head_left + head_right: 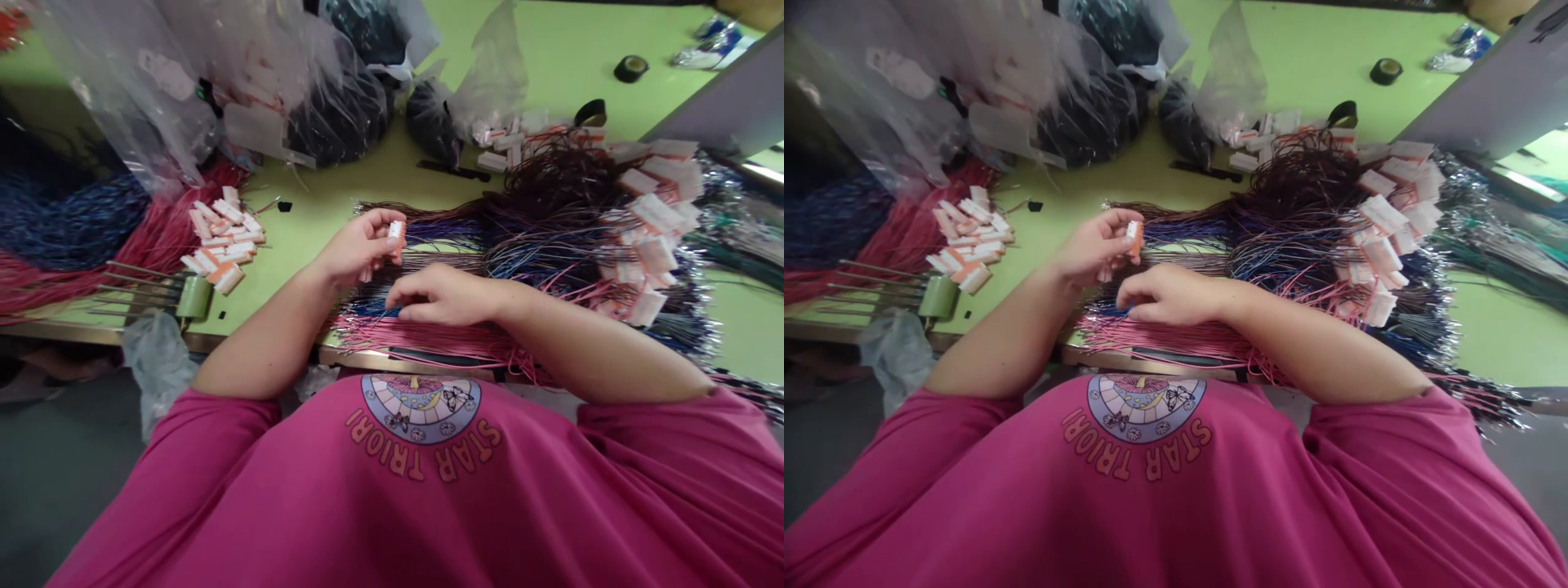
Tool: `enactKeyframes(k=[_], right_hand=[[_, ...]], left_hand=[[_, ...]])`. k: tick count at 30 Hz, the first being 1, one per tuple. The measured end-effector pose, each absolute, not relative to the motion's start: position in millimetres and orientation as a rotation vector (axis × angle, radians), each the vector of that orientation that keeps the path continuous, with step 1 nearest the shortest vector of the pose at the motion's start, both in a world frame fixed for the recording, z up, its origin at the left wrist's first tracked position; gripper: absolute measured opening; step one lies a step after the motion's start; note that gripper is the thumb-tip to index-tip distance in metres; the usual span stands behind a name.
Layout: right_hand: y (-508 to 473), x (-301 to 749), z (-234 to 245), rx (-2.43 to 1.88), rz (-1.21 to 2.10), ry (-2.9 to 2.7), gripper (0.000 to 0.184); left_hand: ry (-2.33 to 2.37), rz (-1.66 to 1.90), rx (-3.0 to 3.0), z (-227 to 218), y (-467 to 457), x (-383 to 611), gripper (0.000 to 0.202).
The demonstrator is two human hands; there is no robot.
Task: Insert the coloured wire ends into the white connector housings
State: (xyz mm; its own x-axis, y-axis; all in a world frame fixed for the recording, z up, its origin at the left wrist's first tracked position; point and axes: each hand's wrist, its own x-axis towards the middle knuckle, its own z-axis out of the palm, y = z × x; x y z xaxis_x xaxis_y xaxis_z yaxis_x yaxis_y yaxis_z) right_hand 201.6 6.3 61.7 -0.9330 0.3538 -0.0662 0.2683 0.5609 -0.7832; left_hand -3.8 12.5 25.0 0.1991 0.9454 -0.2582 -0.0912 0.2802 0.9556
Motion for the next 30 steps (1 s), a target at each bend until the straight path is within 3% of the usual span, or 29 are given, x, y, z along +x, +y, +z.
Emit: enactKeyframes(k=[5,10,21,30], right_hand=[[18.9,204.2,45.0,-1.068,0.875,-2.382,0.03],[21.4,214.0,39.9,-1.307,0.517,-2.461,0.035],[13.4,208.5,43.7,-1.403,0.161,-2.641,0.039],[13.8,202.8,36.7,-1.31,0.214,-2.72,0.034]], left_hand=[[0.991,0.88,0.926,21.6,10.2,-2.8,0.056],[0.967,0.904,0.9,20.9,9.0,-1.9,0.058],[1.026,0.892,0.947,21.9,6.6,4.1,0.049],[1.015,0.839,0.955,22.8,4.0,4.0,0.048]])
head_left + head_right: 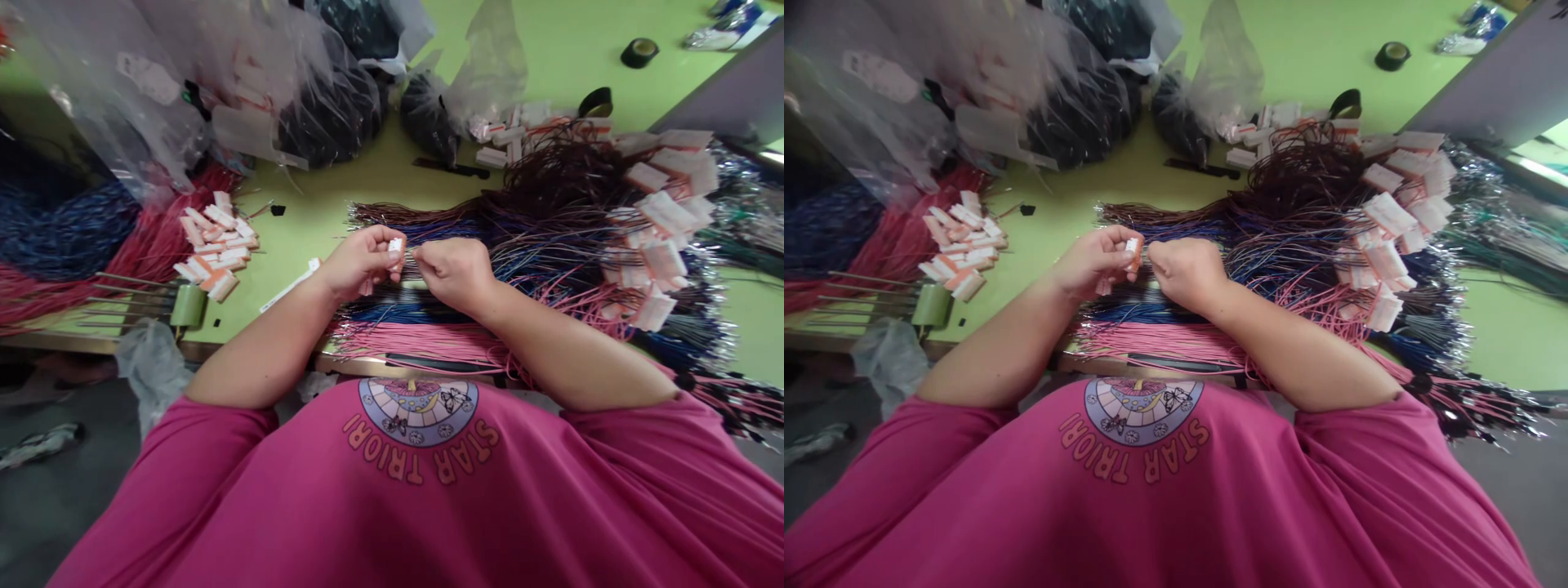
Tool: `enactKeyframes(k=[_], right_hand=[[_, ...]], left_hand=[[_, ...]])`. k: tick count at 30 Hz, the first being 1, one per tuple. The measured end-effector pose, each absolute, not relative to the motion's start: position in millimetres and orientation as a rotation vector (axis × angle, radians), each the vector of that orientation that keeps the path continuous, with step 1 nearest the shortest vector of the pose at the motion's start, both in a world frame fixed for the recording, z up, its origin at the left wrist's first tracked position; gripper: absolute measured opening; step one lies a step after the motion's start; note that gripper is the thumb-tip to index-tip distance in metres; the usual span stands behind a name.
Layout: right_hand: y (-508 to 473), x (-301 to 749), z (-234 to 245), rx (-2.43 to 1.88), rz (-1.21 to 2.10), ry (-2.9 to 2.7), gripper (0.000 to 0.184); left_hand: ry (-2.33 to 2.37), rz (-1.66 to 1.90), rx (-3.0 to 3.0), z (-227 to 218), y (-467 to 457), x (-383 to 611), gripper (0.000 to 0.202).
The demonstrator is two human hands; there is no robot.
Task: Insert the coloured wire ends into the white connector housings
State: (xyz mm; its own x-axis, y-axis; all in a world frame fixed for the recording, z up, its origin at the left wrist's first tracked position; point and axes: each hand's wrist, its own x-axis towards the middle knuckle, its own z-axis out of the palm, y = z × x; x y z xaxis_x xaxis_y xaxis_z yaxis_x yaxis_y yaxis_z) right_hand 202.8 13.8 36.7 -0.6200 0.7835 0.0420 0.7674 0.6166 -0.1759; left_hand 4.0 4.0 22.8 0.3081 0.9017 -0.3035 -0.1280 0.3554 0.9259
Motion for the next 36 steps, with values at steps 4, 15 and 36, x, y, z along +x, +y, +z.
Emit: enactKeyframes(k=[4,15,36], right_hand=[[15.7,203.0,28.4,-1.268,0.394,-2.597,0.032],[19.5,197.0,23.6,-1.328,0.543,-2.556,0.025],[-27.9,233.3,39.2,-1.13,0.561,-3.017,0.029]], left_hand=[[1.039,0.826,0.979,26.1,2.4,4.6,0.048],[1.149,0.808,1.161,21.2,-1.8,7.7,0.036],[1.268,0.914,1.033,33.9,9.3,3.5,0.03]])
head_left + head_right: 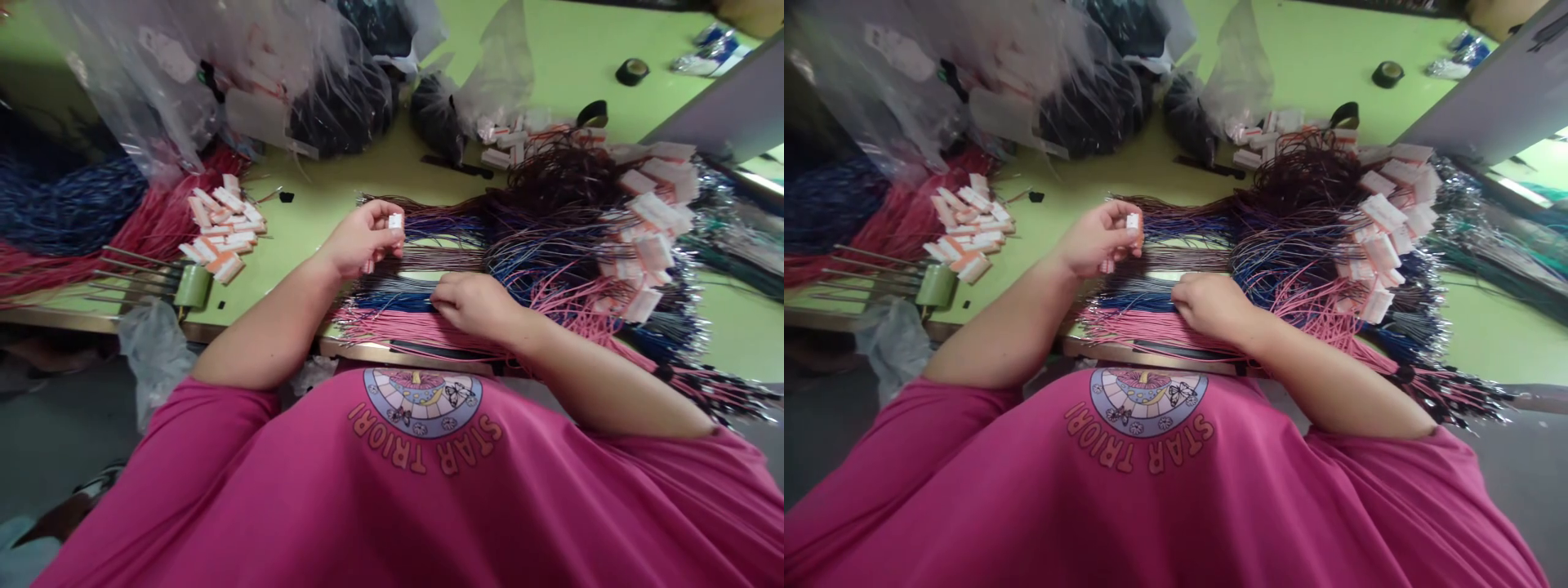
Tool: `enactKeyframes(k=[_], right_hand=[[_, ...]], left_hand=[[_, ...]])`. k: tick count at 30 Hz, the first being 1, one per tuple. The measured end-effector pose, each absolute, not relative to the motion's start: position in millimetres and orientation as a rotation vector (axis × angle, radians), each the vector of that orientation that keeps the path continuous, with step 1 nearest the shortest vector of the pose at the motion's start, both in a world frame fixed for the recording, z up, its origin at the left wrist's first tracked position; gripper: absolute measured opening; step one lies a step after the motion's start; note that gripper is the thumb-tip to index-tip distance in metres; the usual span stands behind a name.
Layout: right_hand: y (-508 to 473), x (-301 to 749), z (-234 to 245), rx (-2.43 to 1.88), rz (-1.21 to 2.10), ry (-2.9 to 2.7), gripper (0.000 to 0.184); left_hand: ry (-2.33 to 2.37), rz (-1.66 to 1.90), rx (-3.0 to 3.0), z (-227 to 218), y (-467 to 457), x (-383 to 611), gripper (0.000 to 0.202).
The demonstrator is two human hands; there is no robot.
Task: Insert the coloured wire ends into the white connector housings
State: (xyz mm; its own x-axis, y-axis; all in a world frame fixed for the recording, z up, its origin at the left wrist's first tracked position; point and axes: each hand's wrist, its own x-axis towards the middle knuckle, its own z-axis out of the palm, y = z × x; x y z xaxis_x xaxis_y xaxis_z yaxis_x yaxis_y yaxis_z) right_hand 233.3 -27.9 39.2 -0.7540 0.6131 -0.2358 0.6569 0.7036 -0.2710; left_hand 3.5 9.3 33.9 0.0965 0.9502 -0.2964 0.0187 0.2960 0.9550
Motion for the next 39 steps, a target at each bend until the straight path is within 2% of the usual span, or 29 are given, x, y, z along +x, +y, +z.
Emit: enactKeyframes(k=[6,13,17,19,25,29,31,33,37,39], right_hand=[[-19.7,236.6,51.9,1.19,-0.788,2.766,0.023],[-2.7,270.0,73.3,1.014,-0.64,2.614,0.033],[9.4,283.6,89.3,1.032,-1.087,2.701,0.035],[5.8,270.9,94.4,0.93,-1.19,2.698,0.033],[-17.4,206.2,98.0,0.649,-0.591,2.607,0.027],[0.3,223.3,100.3,0.84,-0.313,2.65,0.025],[13.4,246.1,103.8,0.926,-0.29,2.662,0.027],[20.7,263.4,109.4,0.85,-0.516,2.692,0.027],[4.7,250.7,117.3,0.516,-1.17,2.697,0.023],[-12.6,223.9,115.5,0.387,-1.319,2.681,0.027]], left_hand=[[1.269,0.847,1.077,37.6,4.4,2.5,0.032],[1.263,0.8,1.066,37.8,3.8,1.1,0.035],[1.195,0.784,1.053,38.6,2.5,0.7,0.035],[1.167,0.756,1.052,38.1,2.1,0.4,0.034],[1.17,0.741,1.05,36.4,3.2,0.2,0.035],[1.153,0.757,1.027,36.9,2.5,0.7,0.037],[1.152,0.758,1.014,37.3,1.8,1.1,0.037],[1.145,0.754,1.007,37.3,1.6,1.5,0.036],[1.107,0.765,0.986,35.5,2.1,2.9,0.035],[1.095,0.775,0.975,34.8,2.3,3.7,0.037]])
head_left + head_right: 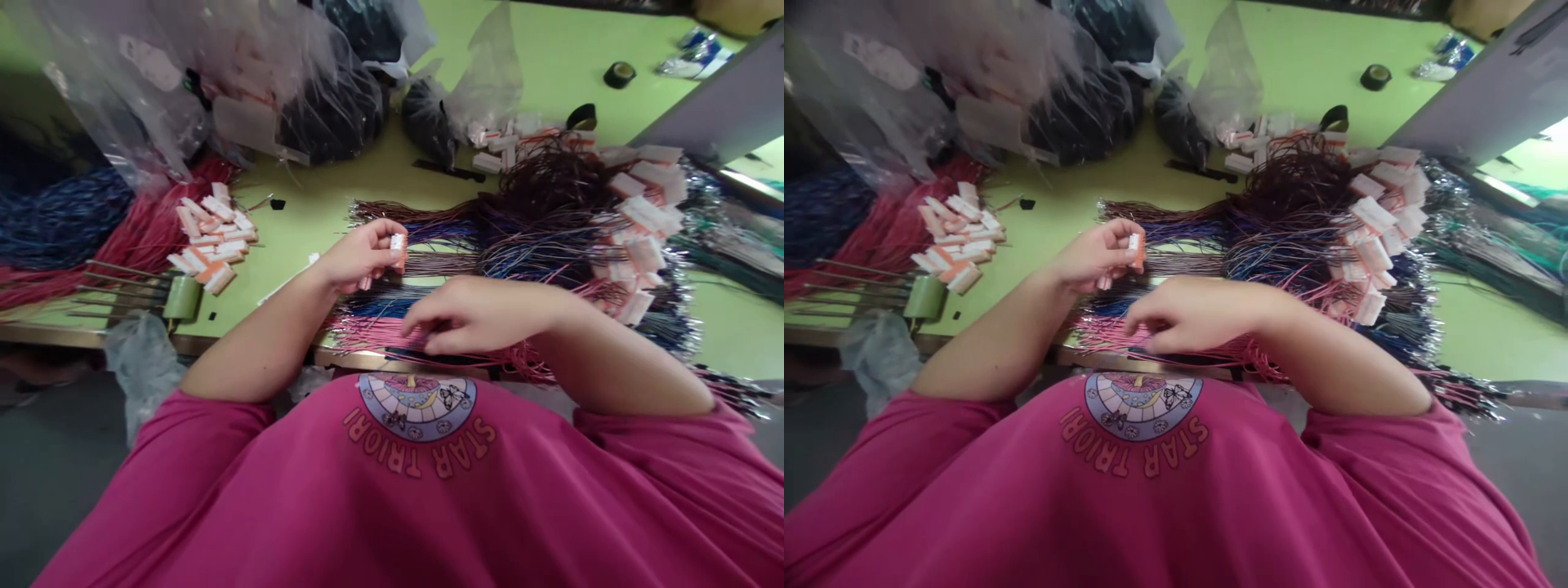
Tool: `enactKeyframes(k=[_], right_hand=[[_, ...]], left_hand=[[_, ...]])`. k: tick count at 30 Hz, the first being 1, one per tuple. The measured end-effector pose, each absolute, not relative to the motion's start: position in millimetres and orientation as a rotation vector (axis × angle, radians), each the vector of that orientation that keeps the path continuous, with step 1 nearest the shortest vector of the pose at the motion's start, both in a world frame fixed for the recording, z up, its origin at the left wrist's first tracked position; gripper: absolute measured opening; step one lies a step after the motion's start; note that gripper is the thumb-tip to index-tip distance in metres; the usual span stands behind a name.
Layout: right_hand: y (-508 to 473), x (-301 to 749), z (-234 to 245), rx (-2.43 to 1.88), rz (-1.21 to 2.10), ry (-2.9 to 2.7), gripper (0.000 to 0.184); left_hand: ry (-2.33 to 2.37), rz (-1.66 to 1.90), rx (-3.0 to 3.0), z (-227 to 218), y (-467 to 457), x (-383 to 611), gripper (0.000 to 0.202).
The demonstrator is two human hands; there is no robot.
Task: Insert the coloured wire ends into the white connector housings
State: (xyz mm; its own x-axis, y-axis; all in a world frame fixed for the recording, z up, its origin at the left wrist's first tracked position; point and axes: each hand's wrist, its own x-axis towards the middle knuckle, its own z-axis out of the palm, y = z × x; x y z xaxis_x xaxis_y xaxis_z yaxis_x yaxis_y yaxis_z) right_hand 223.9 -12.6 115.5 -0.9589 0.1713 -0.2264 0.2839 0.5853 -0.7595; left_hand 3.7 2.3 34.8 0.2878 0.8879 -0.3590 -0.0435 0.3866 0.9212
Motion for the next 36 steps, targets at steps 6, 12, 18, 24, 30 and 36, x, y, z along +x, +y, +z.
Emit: enactKeyframes(k=[6,12,18,24,30,36], right_hand=[[-26.1,176.0,88.5,0.44,-1.462,2.782,0.024],[6.9,211.7,56.4,1.413,-0.658,3.01,0.029],[6.3,214.6,49.2,1.461,-0.408,2.9,0.034],[6.0,213.6,44.2,1.459,-0.227,2.905,0.037],[4.3,213.4,46.4,1.381,-0.155,2.906,0.036],[3.9,210.2,44.7,1.329,-0.183,2.899,0.038]], left_hand=[[1.09,0.778,0.959,35.2,1.5,3.1,0.041],[1.018,0.793,0.919,35.6,0.8,4.4,0.049],[1.023,0.81,0.912,36.2,1.1,6.7,0.046],[1.063,0.786,0.933,38.2,0.1,7.4,0.045],[1.068,0.77,1.002,36.3,-0.2,6.2,0.045],[1.058,0.752,1.027,29.2,0.2,6.2,0.047]])
